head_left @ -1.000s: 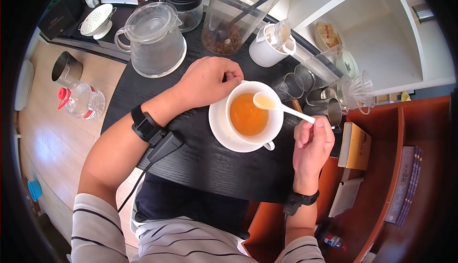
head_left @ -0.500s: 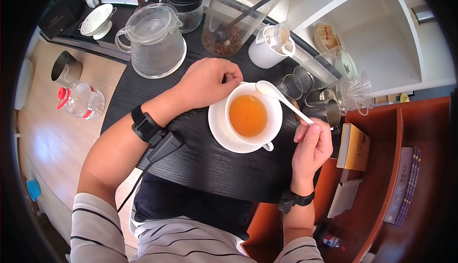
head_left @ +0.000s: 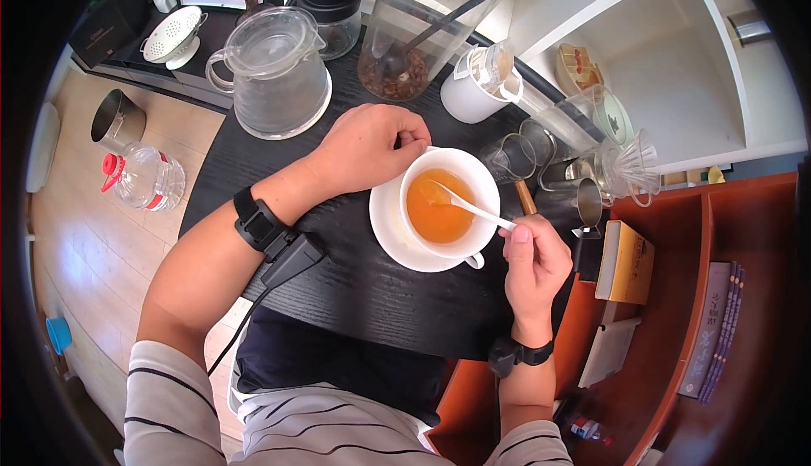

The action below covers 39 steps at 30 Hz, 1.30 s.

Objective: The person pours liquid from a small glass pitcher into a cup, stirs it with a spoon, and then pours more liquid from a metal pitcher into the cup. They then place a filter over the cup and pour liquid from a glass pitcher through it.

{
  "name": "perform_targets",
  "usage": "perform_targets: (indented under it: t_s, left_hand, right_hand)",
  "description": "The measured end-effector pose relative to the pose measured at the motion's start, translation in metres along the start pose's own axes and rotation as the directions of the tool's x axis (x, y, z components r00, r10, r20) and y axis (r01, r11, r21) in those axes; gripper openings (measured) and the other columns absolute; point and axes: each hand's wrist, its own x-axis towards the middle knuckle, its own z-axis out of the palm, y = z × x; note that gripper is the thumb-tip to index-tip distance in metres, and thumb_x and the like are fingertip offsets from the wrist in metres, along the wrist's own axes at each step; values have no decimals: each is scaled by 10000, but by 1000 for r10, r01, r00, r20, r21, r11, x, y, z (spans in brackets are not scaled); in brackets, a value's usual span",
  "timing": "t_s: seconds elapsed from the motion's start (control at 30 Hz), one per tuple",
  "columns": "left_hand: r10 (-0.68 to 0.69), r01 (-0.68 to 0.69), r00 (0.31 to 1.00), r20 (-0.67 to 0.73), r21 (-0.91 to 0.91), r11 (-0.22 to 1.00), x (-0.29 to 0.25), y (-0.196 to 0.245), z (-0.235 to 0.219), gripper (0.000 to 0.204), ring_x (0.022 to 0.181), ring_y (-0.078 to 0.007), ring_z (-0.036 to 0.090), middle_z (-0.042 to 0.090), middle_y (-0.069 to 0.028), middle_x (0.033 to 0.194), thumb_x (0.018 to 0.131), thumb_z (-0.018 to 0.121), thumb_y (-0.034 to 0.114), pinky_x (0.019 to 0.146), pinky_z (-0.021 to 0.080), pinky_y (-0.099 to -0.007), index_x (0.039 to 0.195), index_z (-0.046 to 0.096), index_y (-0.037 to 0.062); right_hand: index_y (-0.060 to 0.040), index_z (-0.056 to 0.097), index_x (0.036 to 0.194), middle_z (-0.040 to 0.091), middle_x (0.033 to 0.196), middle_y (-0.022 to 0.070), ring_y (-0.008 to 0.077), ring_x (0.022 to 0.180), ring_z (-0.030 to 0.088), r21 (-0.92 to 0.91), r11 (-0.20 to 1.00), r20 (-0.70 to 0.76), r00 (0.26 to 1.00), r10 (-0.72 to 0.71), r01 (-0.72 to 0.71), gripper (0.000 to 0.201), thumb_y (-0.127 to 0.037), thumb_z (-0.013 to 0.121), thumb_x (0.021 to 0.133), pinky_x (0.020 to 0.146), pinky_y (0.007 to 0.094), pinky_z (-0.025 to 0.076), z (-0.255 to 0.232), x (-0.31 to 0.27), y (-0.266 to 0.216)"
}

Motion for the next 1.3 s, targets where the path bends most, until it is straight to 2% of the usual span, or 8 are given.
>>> perform_targets:
  t_s: [0.27, 0.33, 0.67, 0.73, 0.97, 1.03, 1.27, 1.3]
  left_hand:
    - [-9, 9, 1000, 5, 8, 1000, 0, 0, 0, 168, 730, -277, 726, 735, -95, 782, 917, 693, 198, 703, 557, -384, 927, 775, 52]
    - [6, -7, 1000, 9, 25, 1000, 1, -3, 1, 170, 669, -89, 612, 699, -31, 795, 948, 760, 205, 631, 494, -260, 971, 785, 39]
    - [7, -7, 1000, 11, 19, 1000, 0, -1, 0, 176, 670, -99, 617, 696, -36, 792, 947, 764, 212, 632, 495, -265, 968, 785, 39]
    - [-3, 3, 1000, 11, 18, 1000, 0, 1, -1, 169, 730, -273, 726, 733, -92, 778, 921, 687, 196, 703, 554, -381, 929, 773, 50]
    - [3, -3, 1000, 10, 16, 1000, 1, -1, 0, 165, 727, -275, 724, 732, -94, 776, 920, 686, 189, 702, 553, -381, 928, 774, 50]
    - [15, -15, 1000, 11, 21, 1000, 1, -4, 1, 177, 675, -104, 625, 697, -41, 795, 953, 763, 209, 634, 496, -267, 978, 787, 36]
    - [14, -14, 1000, 4, 12, 1000, 0, -2, 1, 175, 671, -101, 621, 697, -41, 793, 952, 761, 204, 634, 496, -266, 978, 784, 32]
    - [11, -11, 1000, 3, 12, 1000, 0, -1, 0, 164, 705, -191, 673, 715, -69, 787, 932, 726, 196, 670, 526, -326, 952, 780, 42]
  right_hand:
    - [5, 675, 878, 555, 656, -7, 60, 557, 442, 485, 763, 145, 900, 411, -427, 323, -202, 586, 1109, 514, 237, 329, -4, 5, -1]
    - [3, 671, 875, 541, 648, -3, 64, 550, 435, 537, 720, 148, 890, 431, -439, 336, -214, 578, 1113, 507, 242, 330, -4, 5, 0]
    - [16, 682, 965, 536, 676, 6, 87, 586, 474, 619, 725, 26, 931, 365, -301, 351, -258, 546, 1137, 552, 243, 376, -5, 8, -3]
    - [21, 689, 1020, 553, 714, 8, 90, 607, 486, 615, 741, -5, 939, 344, -269, 346, -259, 530, 1147, 569, 246, 387, -5, 7, 0]
    - [30, 684, 1086, 560, 738, 10, 91, 624, 502, 579, 778, -48, 942, 332, -245, 327, -254, 534, 1147, 577, 245, 398, -2, 8, 2]
    - [30, 686, 1110, 568, 743, 15, 89, 630, 508, 525, 822, -76, 950, 304, -221, 321, -254, 542, 1144, 584, 239, 406, -2, 8, 2]
    - [40, 709, 1123, 615, 779, 49, 100, 668, 561, 132, 991, -170, 985, -10, 33, 224, -158, 608, 1102, 602, 237, 413, -3, 0, 4]
    - [40, 709, 1123, 615, 779, 49, 100, 668, 561, 132, 991, -170, 985, -10, 33, 224, -158, 608, 1102, 602, 237, 413, -3, 0, 4]
